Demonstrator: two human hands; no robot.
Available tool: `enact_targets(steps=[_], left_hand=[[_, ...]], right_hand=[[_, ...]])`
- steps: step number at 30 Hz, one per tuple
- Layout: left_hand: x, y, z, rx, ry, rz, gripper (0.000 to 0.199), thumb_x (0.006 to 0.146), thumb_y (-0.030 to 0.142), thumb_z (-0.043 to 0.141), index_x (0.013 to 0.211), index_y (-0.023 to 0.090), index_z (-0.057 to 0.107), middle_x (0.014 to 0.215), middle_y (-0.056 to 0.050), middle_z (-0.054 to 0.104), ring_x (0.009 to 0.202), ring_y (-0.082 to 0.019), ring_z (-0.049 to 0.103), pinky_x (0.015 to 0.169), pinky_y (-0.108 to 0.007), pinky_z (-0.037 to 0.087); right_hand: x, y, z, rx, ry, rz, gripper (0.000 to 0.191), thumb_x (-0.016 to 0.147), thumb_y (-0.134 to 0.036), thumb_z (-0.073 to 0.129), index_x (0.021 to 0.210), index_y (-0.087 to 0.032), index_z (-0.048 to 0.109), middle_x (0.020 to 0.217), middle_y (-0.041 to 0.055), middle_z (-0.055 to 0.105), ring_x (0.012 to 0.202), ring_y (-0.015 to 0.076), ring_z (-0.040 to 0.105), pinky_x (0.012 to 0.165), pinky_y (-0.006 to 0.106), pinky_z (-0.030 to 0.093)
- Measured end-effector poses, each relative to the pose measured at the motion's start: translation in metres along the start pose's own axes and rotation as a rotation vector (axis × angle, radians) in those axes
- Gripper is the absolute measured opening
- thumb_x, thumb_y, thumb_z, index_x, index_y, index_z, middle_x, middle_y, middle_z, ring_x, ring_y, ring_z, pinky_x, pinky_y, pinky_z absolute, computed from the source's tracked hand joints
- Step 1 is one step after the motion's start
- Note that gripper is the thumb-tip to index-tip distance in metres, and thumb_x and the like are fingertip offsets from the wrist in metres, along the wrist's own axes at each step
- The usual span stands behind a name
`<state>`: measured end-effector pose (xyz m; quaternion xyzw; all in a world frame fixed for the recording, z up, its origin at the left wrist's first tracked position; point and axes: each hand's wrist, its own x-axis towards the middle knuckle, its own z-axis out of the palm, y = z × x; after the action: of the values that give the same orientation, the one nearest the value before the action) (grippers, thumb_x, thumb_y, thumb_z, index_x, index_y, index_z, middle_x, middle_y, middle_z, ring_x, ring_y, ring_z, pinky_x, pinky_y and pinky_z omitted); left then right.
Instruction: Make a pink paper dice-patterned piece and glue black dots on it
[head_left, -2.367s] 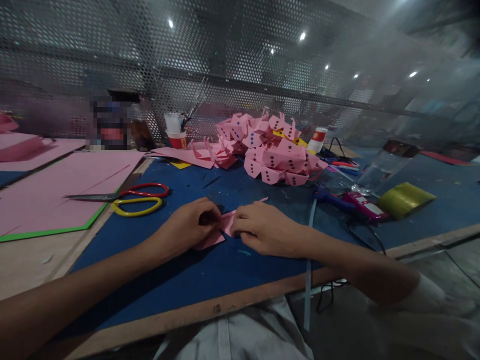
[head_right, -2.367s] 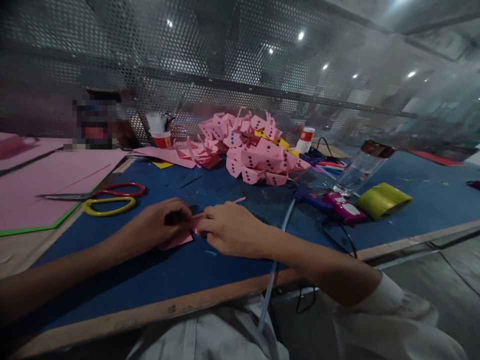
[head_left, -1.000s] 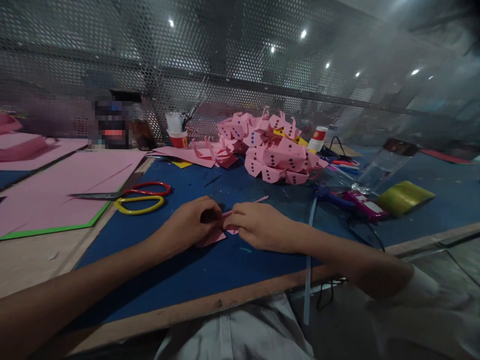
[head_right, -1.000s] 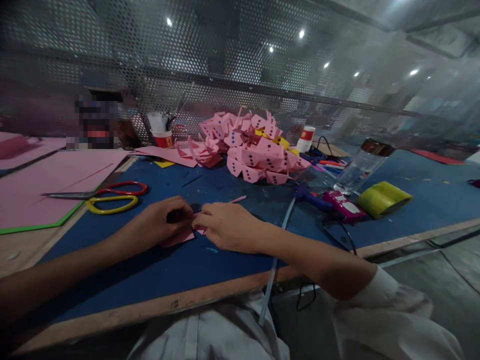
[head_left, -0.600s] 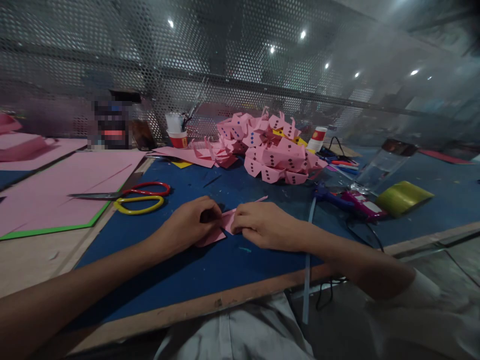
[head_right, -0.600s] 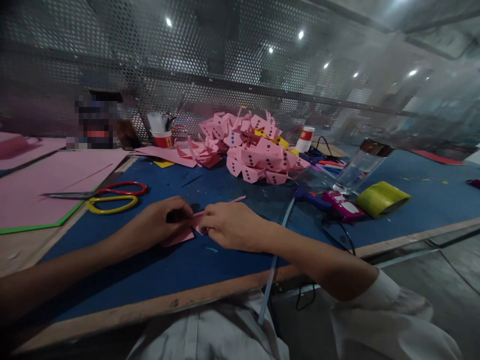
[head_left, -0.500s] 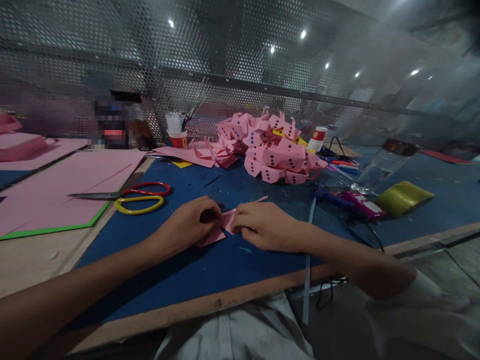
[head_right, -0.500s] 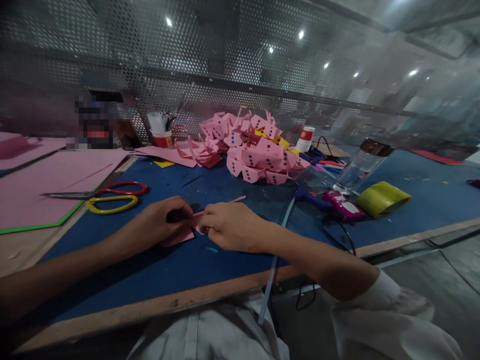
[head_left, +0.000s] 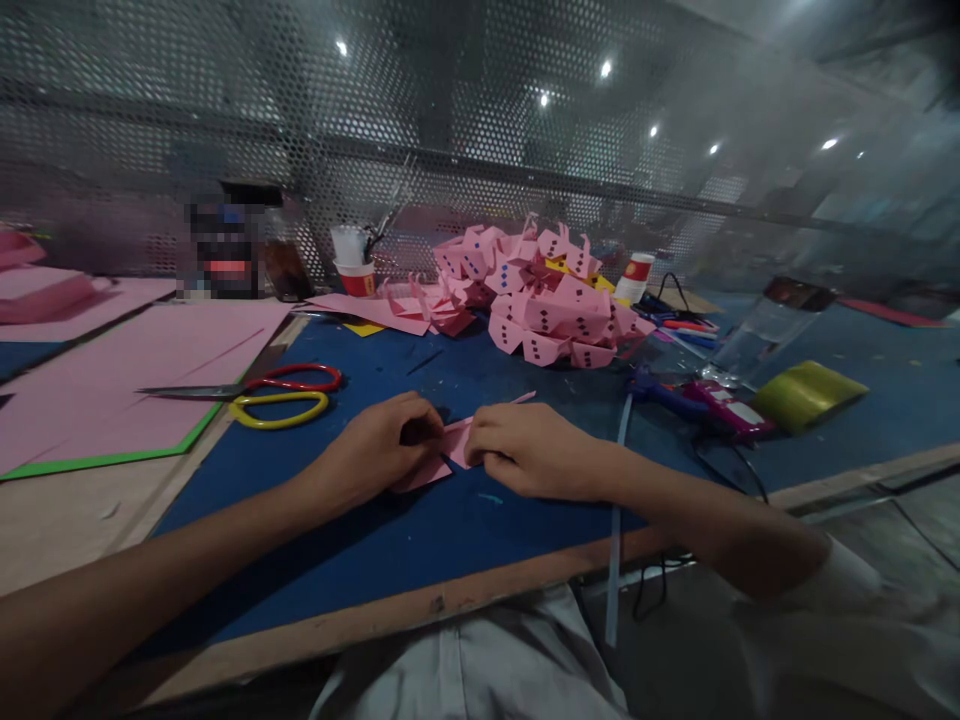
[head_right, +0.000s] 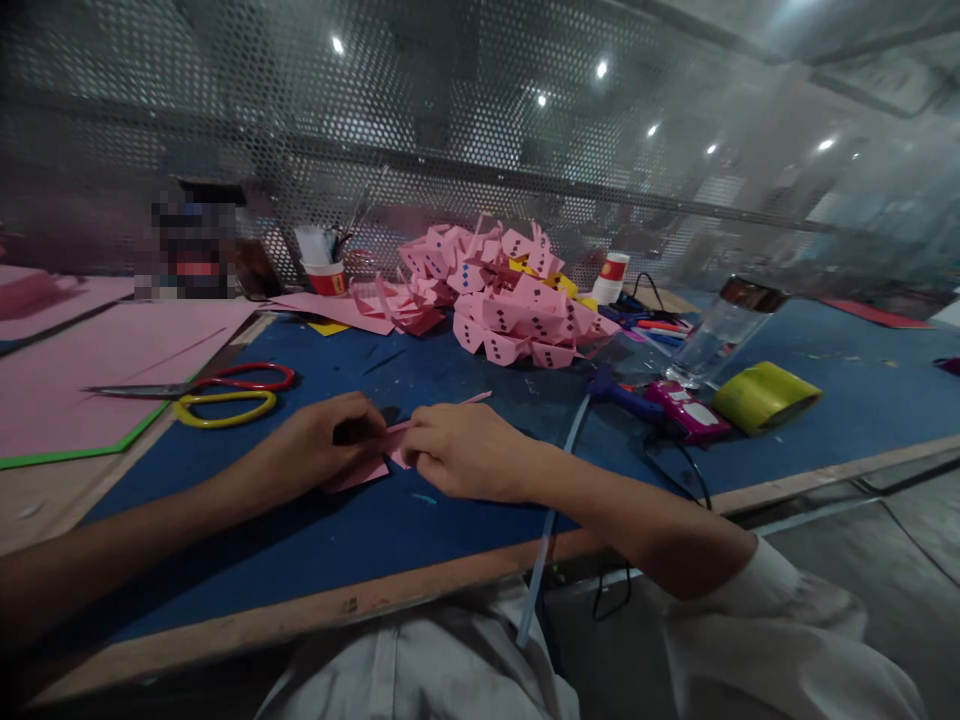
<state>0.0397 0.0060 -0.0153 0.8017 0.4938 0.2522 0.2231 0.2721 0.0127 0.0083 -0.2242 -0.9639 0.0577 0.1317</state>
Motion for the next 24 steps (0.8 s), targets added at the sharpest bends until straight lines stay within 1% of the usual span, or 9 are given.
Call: enact_targets(steps=[3, 5, 7, 9, 11, 14, 18, 24], left_hand=[[-0.001, 0.001, 0.0, -0.019, 0.011, -0.023, 0.008, 0.078, 0.023, 0.062, 0.085, 0.021, 0.066, 0.08, 0.0, 0.064, 0.073, -0.017, 0.059, 0.065, -0.027, 0.043], [-0.002, 0.003, 0.001, -0.055, 0.014, -0.065, 0.008, 0.08, 0.024, 0.06, 0.085, 0.021, 0.065, 0.074, 0.001, 0.063, 0.066, -0.016, 0.057, 0.058, -0.025, 0.041], [-0.003, 0.004, 0.002, -0.11, -0.004, -0.118, 0.009, 0.082, 0.027, 0.058, 0.085, 0.021, 0.063, 0.066, 0.003, 0.06, 0.056, -0.014, 0.054, 0.05, -0.024, 0.037], [-0.003, 0.005, 0.002, -0.141, -0.021, -0.148, 0.01, 0.082, 0.027, 0.057, 0.087, 0.021, 0.063, 0.063, 0.004, 0.059, 0.05, -0.013, 0.052, 0.046, -0.023, 0.036], [-0.003, 0.005, 0.001, -0.128, -0.011, -0.134, 0.011, 0.079, 0.024, 0.057, 0.088, 0.021, 0.064, 0.066, 0.003, 0.063, 0.053, -0.013, 0.055, 0.049, -0.023, 0.038], [-0.003, 0.004, 0.001, -0.076, 0.014, -0.086, 0.016, 0.076, 0.02, 0.056, 0.089, 0.02, 0.066, 0.076, 0.001, 0.068, 0.066, -0.016, 0.061, 0.057, -0.025, 0.043], [-0.003, 0.004, -0.001, -0.004, 0.015, -0.062, 0.018, 0.076, 0.019, 0.055, 0.09, 0.021, 0.066, 0.081, 0.0, 0.069, 0.073, -0.018, 0.063, 0.063, -0.027, 0.045], [-0.003, 0.004, -0.002, -0.003, 0.022, -0.061, 0.021, 0.075, 0.015, 0.054, 0.09, 0.021, 0.067, 0.084, 0.0, 0.071, 0.075, -0.018, 0.064, 0.066, -0.027, 0.046]], right_hand=[[0.002, 0.003, 0.004, -0.022, 0.062, 0.019, 0.024, 0.09, -0.01, 0.049, 0.105, -0.017, 0.068, 0.098, 0.006, 0.066, 0.089, 0.017, 0.059, 0.075, 0.028, 0.04], [0.004, 0.008, 0.007, -0.055, 0.111, 0.02, 0.026, 0.093, -0.012, 0.048, 0.11, -0.017, 0.067, 0.103, 0.0078, 0.065, 0.095, 0.0187, 0.057, 0.079, 0.031, 0.041], [0.005, 0.012, 0.009, -0.074, 0.142, 0.007, 0.024, 0.094, -0.014, 0.049, 0.109, -0.017, 0.068, 0.106, 0.0089, 0.064, 0.1, 0.0204, 0.056, 0.085, 0.034, 0.041], [0.005, 0.015, 0.01, -0.058, 0.158, -0.016, 0.023, 0.094, -0.014, 0.05, 0.108, -0.018, 0.068, 0.108, 0.0088, 0.063, 0.103, 0.0208, 0.054, 0.089, 0.035, 0.04], [0.005, 0.014, 0.01, -0.023, 0.151, -0.065, 0.024, 0.093, -0.013, 0.051, 0.108, -0.019, 0.069, 0.111, 0.0083, 0.063, 0.105, 0.0203, 0.054, 0.09, 0.035, 0.04], [0.006, 0.011, 0.01, 0.008, 0.092, -0.119, 0.025, 0.092, -0.011, 0.051, 0.108, -0.02, 0.069, 0.113, 0.0078, 0.064, 0.105, 0.0202, 0.055, 0.09, 0.035, 0.04], [0.006, 0.008, 0.009, 0.026, 0.024, -0.089, 0.026, 0.092, -0.011, 0.049, 0.108, -0.02, 0.068, 0.113, 0.0074, 0.065, 0.105, 0.0201, 0.056, 0.091, 0.035, 0.04], [0.006, 0.009, 0.009, 0.063, 0.034, -0.088, 0.026, 0.09, -0.008, 0.049, 0.105, -0.018, 0.067, 0.113, 0.008, 0.065, 0.105, 0.0201, 0.057, 0.093, 0.035, 0.042]])
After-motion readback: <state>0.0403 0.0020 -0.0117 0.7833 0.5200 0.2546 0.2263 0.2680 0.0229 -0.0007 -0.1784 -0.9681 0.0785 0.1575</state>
